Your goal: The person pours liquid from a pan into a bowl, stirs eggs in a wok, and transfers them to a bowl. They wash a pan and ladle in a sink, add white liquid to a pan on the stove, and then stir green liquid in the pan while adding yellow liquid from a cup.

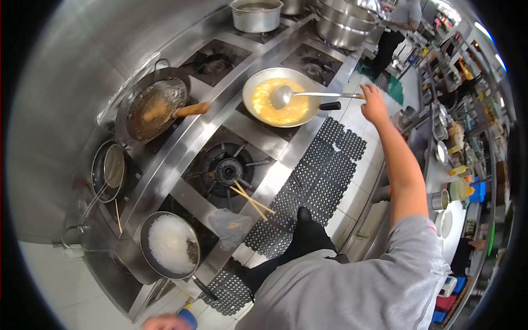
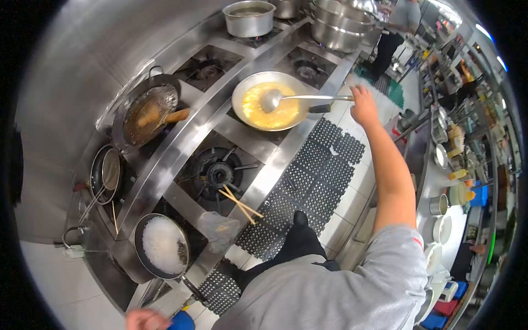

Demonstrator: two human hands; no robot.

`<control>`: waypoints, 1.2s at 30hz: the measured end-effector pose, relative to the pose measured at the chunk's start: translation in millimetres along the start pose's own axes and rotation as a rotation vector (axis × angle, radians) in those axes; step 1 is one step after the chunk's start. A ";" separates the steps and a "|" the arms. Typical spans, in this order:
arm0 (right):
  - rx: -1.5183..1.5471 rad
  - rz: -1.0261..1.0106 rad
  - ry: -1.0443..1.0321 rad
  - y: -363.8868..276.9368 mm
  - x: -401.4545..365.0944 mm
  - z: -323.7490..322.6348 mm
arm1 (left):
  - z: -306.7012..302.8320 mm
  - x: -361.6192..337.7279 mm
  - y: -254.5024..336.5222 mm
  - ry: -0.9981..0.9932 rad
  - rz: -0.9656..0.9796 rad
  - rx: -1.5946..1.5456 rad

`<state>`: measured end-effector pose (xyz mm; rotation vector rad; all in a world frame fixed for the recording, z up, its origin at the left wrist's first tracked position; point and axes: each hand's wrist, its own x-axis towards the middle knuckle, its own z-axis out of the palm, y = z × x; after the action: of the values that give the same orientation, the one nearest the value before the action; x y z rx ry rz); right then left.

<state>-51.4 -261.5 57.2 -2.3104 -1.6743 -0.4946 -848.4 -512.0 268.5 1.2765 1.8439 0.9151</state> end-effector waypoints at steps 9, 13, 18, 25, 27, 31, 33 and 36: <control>-0.120 -0.013 -0.589 54.6 41.2 76.8 | 667.4 171.1 96.3 -1.020 -0.672 -0.958; 0.175 -0.148 -0.638 29.7 21.9 -7.2 | 786.6 206.1 130.4 -0.695 -0.987 -1.319; 0.255 -0.021 -0.460 17.0 -10.4 -47.6 | 833.0 209.2 118.1 -0.507 -1.053 -1.585; 0.765 0.181 -0.641 21.1 -63.5 -35.6 | 742.1 204.8 82.5 -0.488 -1.025 -1.276; 0.696 0.113 -0.572 13.2 -62.4 -50.7 | 722.8 189.9 86.9 -0.551 -0.858 -1.146; 0.791 0.204 -0.611 -1.8 -70.7 -43.9 | 715.6 218.8 59.6 -0.473 -0.948 -1.218; 0.763 0.229 -0.620 -3.1 -70.2 -31.3 | 703.5 205.6 71.6 -0.450 -0.961 -1.185; 0.675 0.243 -0.593 -12.5 -63.8 -28.3 | 679.8 207.6 72.0 -0.589 -0.991 -1.183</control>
<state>-85.0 -323.9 57.0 -2.1636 -1.4088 0.7614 -292.6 -188.9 -43.2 -0.1531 0.8917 0.6978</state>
